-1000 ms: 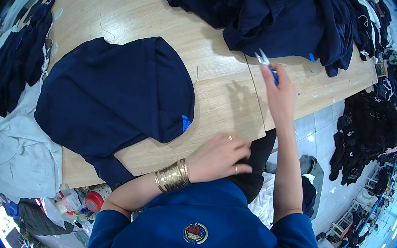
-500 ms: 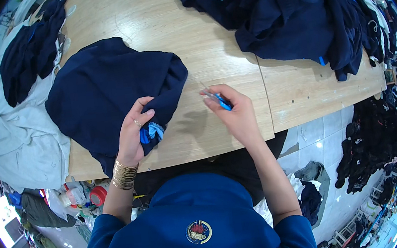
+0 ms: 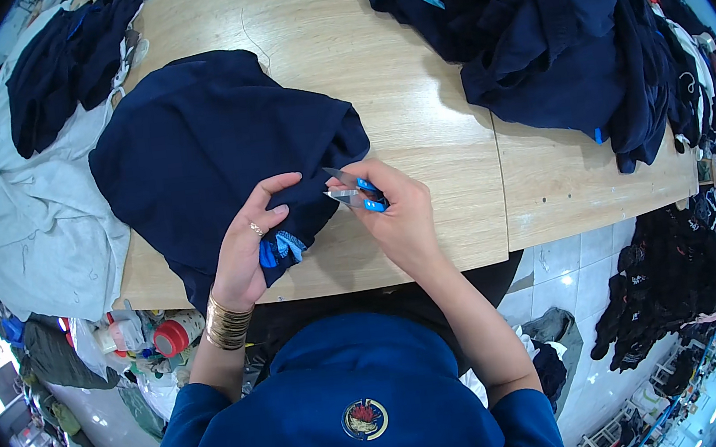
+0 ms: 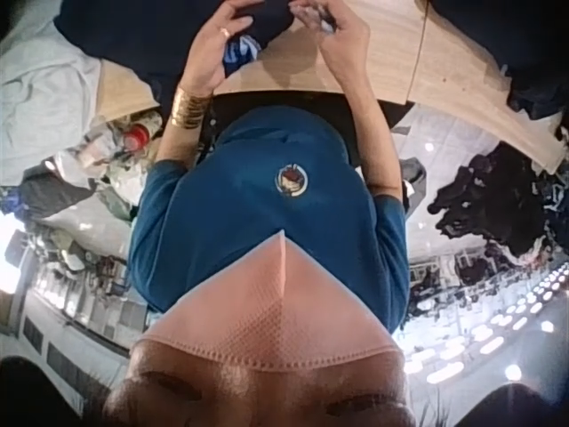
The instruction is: Trimming loose threads from navy blue athletic pants using thread snips.
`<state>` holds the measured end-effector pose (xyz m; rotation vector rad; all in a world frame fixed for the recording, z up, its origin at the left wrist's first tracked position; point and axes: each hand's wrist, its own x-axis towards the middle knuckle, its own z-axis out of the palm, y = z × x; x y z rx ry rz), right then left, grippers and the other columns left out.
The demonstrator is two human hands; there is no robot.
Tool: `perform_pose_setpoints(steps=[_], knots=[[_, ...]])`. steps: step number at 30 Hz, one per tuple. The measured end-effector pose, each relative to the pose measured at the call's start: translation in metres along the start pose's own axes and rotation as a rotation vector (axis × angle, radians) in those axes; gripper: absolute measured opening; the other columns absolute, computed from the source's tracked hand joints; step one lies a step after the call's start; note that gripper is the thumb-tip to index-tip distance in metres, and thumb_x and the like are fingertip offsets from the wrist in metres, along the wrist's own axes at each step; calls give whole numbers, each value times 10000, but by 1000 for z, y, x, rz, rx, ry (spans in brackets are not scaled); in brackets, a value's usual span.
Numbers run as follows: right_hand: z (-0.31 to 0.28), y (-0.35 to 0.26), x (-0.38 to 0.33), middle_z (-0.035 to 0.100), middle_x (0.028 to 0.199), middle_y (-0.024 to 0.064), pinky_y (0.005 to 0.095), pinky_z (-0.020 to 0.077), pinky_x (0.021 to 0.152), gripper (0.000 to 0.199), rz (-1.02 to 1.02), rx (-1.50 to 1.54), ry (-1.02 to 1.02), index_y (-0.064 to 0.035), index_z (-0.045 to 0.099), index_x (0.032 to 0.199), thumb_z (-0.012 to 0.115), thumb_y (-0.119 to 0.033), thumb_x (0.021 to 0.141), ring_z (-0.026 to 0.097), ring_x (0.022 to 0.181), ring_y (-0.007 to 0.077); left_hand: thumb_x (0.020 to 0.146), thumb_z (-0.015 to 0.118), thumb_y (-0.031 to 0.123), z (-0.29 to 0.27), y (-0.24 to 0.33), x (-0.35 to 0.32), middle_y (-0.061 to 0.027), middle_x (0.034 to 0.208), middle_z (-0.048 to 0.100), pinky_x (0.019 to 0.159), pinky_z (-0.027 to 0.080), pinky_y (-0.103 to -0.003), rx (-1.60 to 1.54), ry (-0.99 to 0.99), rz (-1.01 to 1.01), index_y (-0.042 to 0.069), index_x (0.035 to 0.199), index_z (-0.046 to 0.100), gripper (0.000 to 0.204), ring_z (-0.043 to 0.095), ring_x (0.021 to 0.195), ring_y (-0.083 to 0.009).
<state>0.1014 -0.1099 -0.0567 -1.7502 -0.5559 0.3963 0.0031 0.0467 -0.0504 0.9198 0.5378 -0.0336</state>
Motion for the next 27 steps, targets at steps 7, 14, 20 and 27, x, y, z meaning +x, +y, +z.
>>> perform_pose_setpoints(steps=[7,14,20,27], knots=[[-12,-12,-13,589,730,14,294,337,700,255,-161,-394,36,-94,614,929,713,-242,746,500,626,140,865,516,55,0,0,0,15,771,578,658,391,-157,39,61,32,81,1176,517,312,508,695,-18],[-10,-2,-20,533,659,-16,333,259,689,276,-303,-718,61,-115,615,812,699,-370,749,464,600,140,866,508,46,3,4,-3,-21,896,599,729,431,-181,4,36,47,69,1192,509,327,551,775,-43],[-9,0,-17,524,652,-17,336,254,697,269,-398,-798,112,-124,614,802,700,-372,745,467,615,134,868,503,47,3,6,-4,-70,1056,575,800,464,-208,-72,20,7,67,1220,495,353,582,891,-93],[-7,1,-15,515,649,-15,335,251,686,268,-423,-791,117,-127,609,795,705,-370,737,466,610,136,869,500,47,3,6,-4,-87,1144,539,800,475,-219,-110,-10,0,51,1232,480,364,577,938,-105]])
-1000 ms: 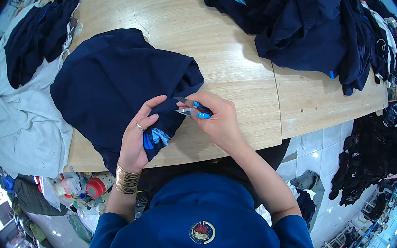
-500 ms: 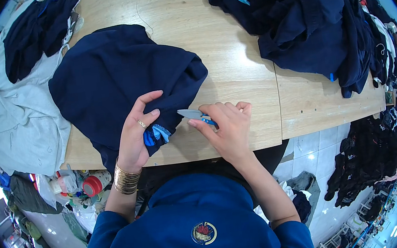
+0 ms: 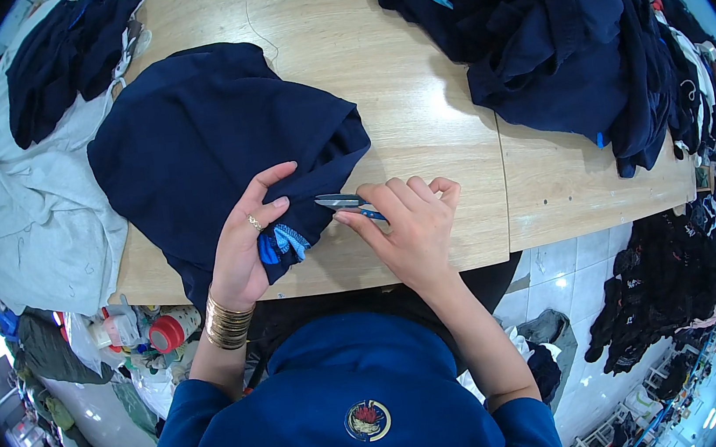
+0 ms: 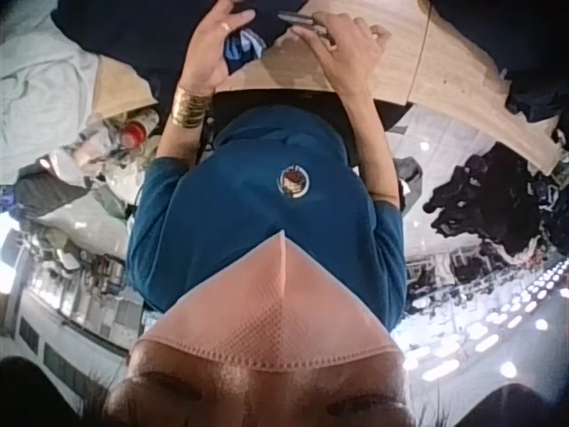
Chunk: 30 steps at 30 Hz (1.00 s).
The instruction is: Trimming loose threads from navy blue athletic pants using thread snips.
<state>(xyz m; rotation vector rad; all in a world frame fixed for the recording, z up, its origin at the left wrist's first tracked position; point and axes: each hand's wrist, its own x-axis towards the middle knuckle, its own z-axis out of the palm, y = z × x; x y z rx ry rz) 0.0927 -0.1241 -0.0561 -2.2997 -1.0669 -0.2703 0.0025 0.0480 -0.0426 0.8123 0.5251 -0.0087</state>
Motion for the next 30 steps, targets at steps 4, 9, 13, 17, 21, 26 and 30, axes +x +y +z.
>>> perform_pose_setpoints(steps=[4,9,13,17,21,26,30], knots=[[0,-1,0,510,644,-16,334,252,685,269,-1,-17,-13,-128,607,792,706,-371,733,465,606,136,870,502,51,1,-1,1,-84,1128,545,797,480,-224,11,1,0,50,1236,474,367,578,934,-104],[0,-1,1,509,645,-17,338,255,691,275,-9,-13,0,-128,609,799,704,-378,734,464,603,137,868,505,55,0,-1,0,-80,1116,545,789,479,-220,5,-22,-19,57,1236,477,369,571,929,-95],[-1,-2,0,510,647,-14,340,256,694,279,3,-8,-9,-126,610,801,702,-382,737,465,606,136,863,512,61,-2,-2,0,-79,1115,543,801,471,-220,17,-8,5,63,1242,473,381,556,950,-91],[-2,-3,1,522,653,-16,337,255,690,276,-1,-25,-13,-124,610,799,701,-378,741,469,607,132,859,515,62,-3,0,-1,-76,1153,520,833,456,-226,26,-29,-10,64,1244,470,387,542,984,-100],[-2,-4,2,534,659,-21,334,253,684,265,3,-9,-11,-123,609,798,703,-365,744,476,608,130,858,515,63,0,0,0,-77,1187,496,865,440,-236,36,-23,18,63,1237,477,382,525,1017,-109],[-2,-5,3,538,664,-22,335,252,683,260,3,0,-15,-121,608,798,701,-358,747,479,608,132,856,519,73,-1,0,0,-76,1196,487,895,418,-244,14,-30,-6,62,1236,476,382,501,1057,-115],[-3,-5,3,550,675,-14,323,282,700,267,46,38,-50,-116,617,824,713,-351,742,468,608,135,858,514,72,-4,0,-1,-73,1200,483,889,415,-236,45,-37,8,63,1238,475,382,488,1068,-110]])
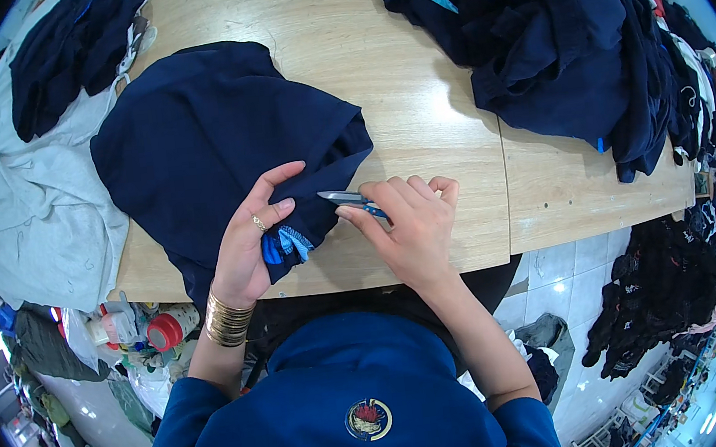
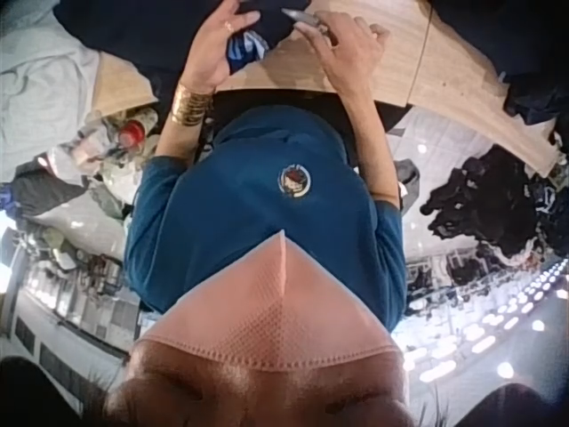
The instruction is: Trimming loose threads from navy blue athletic pants using thread snips.
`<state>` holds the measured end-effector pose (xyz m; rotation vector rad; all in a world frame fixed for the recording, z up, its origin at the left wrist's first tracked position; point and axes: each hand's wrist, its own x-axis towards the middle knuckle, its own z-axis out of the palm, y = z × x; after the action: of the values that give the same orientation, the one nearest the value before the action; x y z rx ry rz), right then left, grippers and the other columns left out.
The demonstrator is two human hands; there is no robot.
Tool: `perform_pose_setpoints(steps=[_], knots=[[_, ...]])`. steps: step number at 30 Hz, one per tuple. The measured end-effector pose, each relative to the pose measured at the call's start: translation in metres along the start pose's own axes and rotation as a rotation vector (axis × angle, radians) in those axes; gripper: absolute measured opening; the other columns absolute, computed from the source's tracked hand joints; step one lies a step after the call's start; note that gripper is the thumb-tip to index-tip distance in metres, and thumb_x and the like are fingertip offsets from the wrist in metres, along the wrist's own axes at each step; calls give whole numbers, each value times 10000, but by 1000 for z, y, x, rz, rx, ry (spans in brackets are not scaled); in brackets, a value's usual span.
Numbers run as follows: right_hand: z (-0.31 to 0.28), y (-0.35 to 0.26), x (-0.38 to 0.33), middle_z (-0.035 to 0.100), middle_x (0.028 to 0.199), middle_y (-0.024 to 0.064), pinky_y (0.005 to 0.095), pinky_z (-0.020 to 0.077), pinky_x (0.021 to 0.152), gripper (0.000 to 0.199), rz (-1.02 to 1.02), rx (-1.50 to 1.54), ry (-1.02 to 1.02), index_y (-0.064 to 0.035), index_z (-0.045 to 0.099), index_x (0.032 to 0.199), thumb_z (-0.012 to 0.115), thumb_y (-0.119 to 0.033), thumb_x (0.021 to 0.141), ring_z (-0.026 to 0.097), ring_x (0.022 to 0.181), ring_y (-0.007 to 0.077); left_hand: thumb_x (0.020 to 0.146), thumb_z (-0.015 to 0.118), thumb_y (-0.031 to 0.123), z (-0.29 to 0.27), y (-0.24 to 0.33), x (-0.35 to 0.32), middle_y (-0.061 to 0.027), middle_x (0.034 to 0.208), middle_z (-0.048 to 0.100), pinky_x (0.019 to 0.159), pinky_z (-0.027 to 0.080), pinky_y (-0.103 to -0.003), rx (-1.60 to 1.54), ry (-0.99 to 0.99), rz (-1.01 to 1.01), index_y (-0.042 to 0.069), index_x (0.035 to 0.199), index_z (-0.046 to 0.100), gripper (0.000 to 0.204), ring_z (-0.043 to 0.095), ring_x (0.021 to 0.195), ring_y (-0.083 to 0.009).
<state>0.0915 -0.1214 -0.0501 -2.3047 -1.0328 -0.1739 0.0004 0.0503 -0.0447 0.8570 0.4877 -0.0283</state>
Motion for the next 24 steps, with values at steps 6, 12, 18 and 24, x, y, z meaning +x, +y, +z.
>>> perform_pose_setpoints(steps=[6,12,18,24], knots=[[-5,4,18,526,634,-1,263,361,649,234,396,578,-238,-73,634,819,730,-274,744,443,597,109,860,560,84,-7,2,-3,-51,1053,591,772,457,-222,70,-112,-43,68,1220,472,371,571,827,-59],[-13,21,19,504,639,-62,200,298,589,139,720,1022,-219,-43,632,744,687,-159,795,403,621,30,796,681,144,-34,22,-10,3,702,647,706,412,-170,573,-310,-154,43,1215,492,471,569,683,-19],[-12,22,15,510,643,-63,199,292,593,149,783,1024,-208,-47,638,748,679,-177,807,397,625,23,810,667,138,-41,22,-16,-23,785,673,721,416,-169,518,-254,-38,34,1216,505,449,572,714,-21],[-7,23,12,504,636,-61,198,297,578,164,721,849,-208,-18,634,769,673,-171,814,409,636,18,824,653,132,-41,17,-19,-50,863,685,730,439,-181,525,-245,-28,44,1202,529,407,594,771,-43]])
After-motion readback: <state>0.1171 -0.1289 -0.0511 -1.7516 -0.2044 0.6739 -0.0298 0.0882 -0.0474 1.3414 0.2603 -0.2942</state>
